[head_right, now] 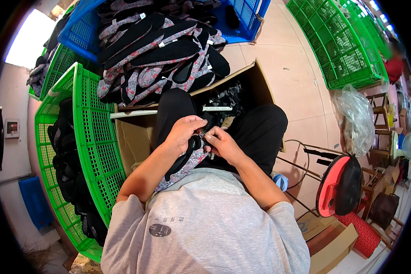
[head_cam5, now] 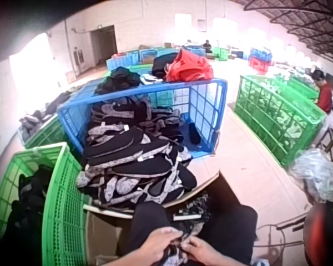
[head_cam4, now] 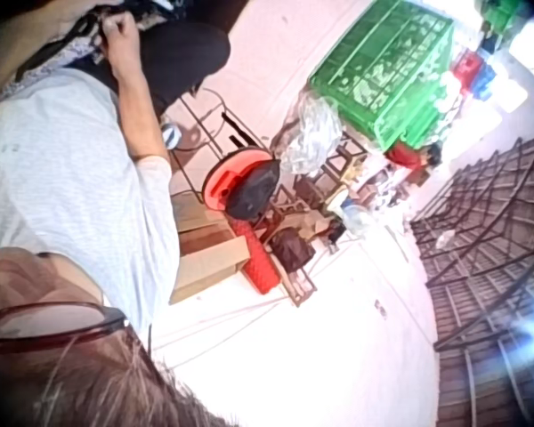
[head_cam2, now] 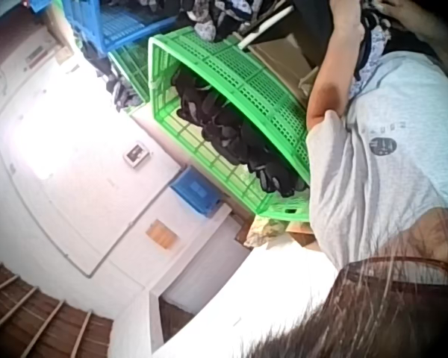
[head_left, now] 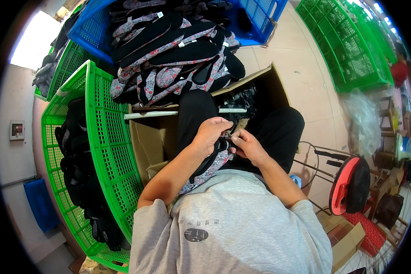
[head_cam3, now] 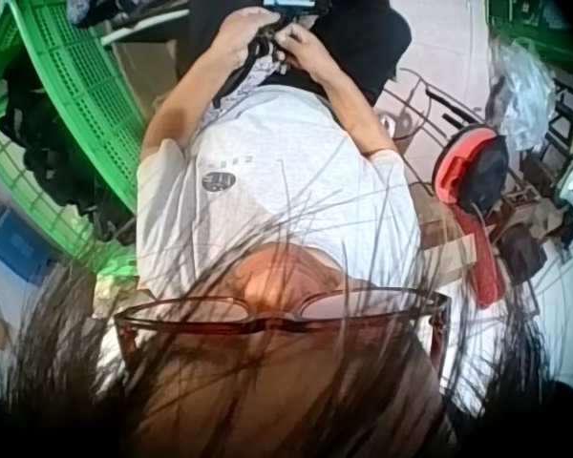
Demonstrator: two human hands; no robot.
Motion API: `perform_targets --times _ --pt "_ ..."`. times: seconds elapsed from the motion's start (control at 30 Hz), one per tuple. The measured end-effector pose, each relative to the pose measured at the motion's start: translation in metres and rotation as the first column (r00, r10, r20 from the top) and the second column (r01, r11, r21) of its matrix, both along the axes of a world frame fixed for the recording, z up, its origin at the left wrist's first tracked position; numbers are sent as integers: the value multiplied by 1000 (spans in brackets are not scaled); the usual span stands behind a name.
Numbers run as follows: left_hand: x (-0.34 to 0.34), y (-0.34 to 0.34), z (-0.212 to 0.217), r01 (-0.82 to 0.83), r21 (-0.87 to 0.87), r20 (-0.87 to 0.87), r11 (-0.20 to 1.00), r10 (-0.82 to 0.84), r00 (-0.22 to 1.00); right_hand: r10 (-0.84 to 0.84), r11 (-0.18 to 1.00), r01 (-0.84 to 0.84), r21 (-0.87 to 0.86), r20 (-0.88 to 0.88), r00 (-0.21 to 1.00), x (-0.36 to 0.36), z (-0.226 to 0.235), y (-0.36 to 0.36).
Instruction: The person sits on the floor surrounded by crates of footwear and manually assembles slippers. They pick up a slipper sole and a fabric upper, align the edges, and press them together to attach the upper to the sole. The person repeats this process for multiple units, placing the finished slippers into a green crate.
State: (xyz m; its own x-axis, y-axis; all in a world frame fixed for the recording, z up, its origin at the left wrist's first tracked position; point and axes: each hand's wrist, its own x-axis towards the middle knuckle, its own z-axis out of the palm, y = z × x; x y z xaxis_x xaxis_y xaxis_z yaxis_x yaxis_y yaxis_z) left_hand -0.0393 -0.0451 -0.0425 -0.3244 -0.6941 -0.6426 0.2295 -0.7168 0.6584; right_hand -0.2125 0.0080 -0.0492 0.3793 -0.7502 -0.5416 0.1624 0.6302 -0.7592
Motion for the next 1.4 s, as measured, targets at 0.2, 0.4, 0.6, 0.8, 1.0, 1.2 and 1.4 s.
perform_targets --times 0.2,0.4,0.6,0.8,1.0,1.2,1.4 --pt "-6 3 -10 15 -197 185 980 23 982 -181 981 193 -24 255 950 -12 -22 32" --pt "-7 -3 -3 135 -435 442 890 81 894 -222 972 235 9 368 903 -22 -34 41" --pt "0 -11 -6 463 -606 675 647 109 730 -242 968 249 34 398 885 -22 -33 40" --pt "22 -9 18 436 -632 669 641 168 724 -270 960 277 34 364 892 -23 -32 40" --pt "36 26 37 542 -450 731 710 -55 680 -247 969 241 51 188 951 -20 -34 35" --pt "25 54 42 795 -437 899 421 204 386 -181 980 188 -57 114 977 -16 -23 30" --pt "19 64 51 762 -615 751 204 448 486 -137 915 137 -380 26 990 -7 -25 27"
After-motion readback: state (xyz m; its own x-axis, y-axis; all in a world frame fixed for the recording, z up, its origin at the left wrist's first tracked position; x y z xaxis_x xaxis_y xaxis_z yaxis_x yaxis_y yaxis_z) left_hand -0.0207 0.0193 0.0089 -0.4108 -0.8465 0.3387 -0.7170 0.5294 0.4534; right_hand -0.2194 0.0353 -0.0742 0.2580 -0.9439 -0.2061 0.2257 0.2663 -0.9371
